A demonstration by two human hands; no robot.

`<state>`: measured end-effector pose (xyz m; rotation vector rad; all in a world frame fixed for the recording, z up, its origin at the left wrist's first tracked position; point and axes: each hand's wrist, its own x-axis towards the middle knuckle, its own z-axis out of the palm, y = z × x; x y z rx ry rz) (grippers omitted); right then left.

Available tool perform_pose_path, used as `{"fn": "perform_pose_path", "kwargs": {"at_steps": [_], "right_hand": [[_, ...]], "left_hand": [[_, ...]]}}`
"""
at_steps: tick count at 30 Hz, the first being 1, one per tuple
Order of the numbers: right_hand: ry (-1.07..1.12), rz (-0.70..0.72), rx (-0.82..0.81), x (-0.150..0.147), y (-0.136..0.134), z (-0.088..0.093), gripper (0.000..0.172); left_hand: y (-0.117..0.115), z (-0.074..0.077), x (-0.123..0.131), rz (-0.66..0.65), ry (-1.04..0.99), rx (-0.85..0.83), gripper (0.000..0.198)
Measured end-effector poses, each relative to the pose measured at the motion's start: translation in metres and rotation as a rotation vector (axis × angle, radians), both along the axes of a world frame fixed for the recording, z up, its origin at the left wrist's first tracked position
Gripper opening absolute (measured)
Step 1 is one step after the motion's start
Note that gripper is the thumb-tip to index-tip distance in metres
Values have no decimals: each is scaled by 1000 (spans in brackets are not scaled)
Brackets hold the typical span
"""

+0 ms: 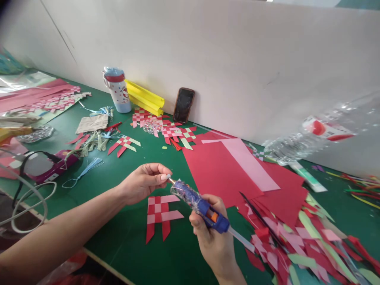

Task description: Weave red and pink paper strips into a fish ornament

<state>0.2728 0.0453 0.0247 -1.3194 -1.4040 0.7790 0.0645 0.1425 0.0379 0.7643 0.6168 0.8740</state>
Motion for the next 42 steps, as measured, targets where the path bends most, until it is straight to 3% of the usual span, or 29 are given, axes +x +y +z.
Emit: {"fn": "perform_pose_path", "kwargs": {"at_steps": [16, 27, 33, 42], "right_hand": [[16, -44, -52, 1, -2, 3, 33], [49, -56, 39, 1, 0, 2, 29], [45, -95, -59, -4, -2, 5, 33], [39, -110, -68, -6, -3, 7, 36]], "left_hand": [[-1, 0, 0, -12, 24, 6, 26], [0, 2, 0, -16, 32, 15, 25], [-1, 2, 0, -14, 37, 4, 27], [-1, 3, 1, -11, 44, 12, 27]]}}
